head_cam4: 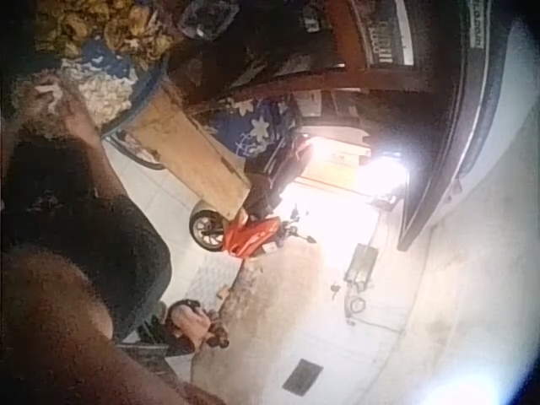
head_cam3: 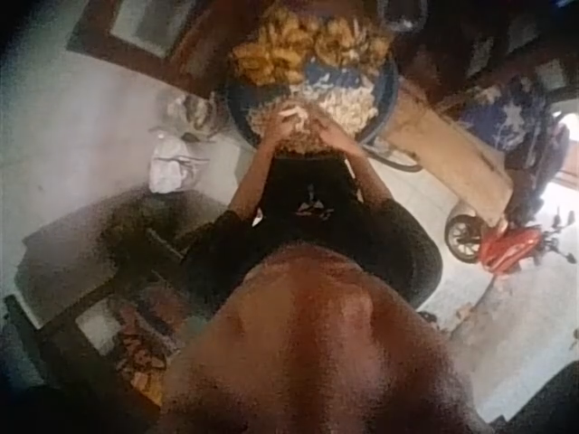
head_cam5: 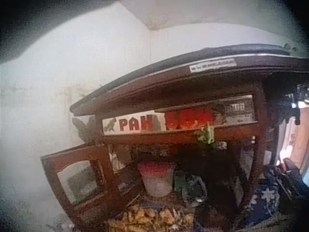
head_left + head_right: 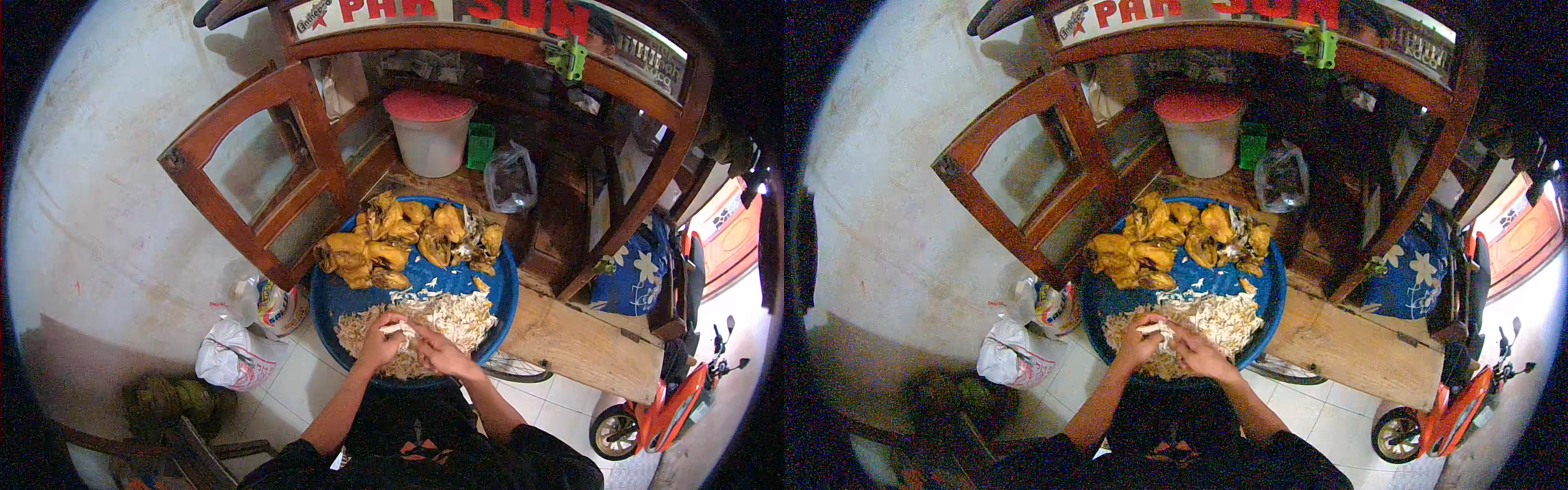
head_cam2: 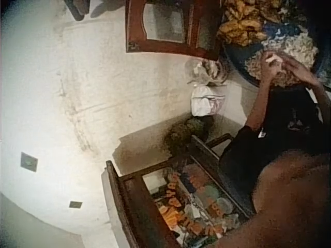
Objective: Shredding cooked chicken by hand into a tray for food preparation.
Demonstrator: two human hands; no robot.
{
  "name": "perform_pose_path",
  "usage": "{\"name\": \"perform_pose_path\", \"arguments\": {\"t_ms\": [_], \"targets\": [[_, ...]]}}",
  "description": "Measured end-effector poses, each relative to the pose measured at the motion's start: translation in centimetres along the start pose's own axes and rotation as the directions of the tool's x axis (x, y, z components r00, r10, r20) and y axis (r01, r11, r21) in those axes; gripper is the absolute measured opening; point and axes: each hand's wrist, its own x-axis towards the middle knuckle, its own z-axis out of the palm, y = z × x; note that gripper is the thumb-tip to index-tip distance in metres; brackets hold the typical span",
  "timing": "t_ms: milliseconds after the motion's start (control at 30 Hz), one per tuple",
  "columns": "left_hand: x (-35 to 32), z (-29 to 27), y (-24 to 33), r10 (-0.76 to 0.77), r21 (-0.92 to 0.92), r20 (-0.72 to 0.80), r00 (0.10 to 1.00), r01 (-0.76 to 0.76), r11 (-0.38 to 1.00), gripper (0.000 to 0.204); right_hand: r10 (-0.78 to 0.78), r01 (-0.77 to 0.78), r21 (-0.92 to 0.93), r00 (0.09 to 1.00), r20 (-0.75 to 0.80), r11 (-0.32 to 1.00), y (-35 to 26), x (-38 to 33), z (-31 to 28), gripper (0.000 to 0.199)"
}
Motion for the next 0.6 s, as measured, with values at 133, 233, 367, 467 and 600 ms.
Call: {"name": "perform_pose_path", "arguments": {"t_ms": [133, 233, 367, 467, 600], "targets": [[0.1, 0.5, 0.7, -0.006, 0.039, 0.003, 1.000, 0.006, 0.999, 0.023, -0.359, 0.307, -0.294, 0.923, -0.140, 0.905, 3.6, 1.5, -0.2, 0.040], [-0.1, 0.6, 1.2, -0.138, 0.074, -0.001, 0.990, 0.138, 0.988, 0.019, -0.362, 0.303, -0.307, 0.919, -0.158, 0.902, 3.7, 1.7, -0.3, 0.038], [-0.3, 0.4, 1.5, 0.005, 0.153, -0.080, 0.997, 0.007, 0.988, 0.017, -0.407, 0.338, -0.358, 0.903, -0.138, 0.871, 4.0, 1.5, 0.2, 0.035], [-0.4, 0.7, 2.7, 0.004, 0.193, -0.069, 0.998, 0.010, 0.981, 0.015, -0.591, 0.427, -0.533, 0.787, -0.178, 0.730, 3.2, 1.9, -0.7, 0.037], [-0.5, 0.6, 1.9, 0.063, 0.269, -0.079, 0.995, -0.040, 0.962, 0.012, -0.195, 0.147, -0.341, 0.974, -0.112, 0.928, -0.5, 0.2, -0.7, 0.039]]}}
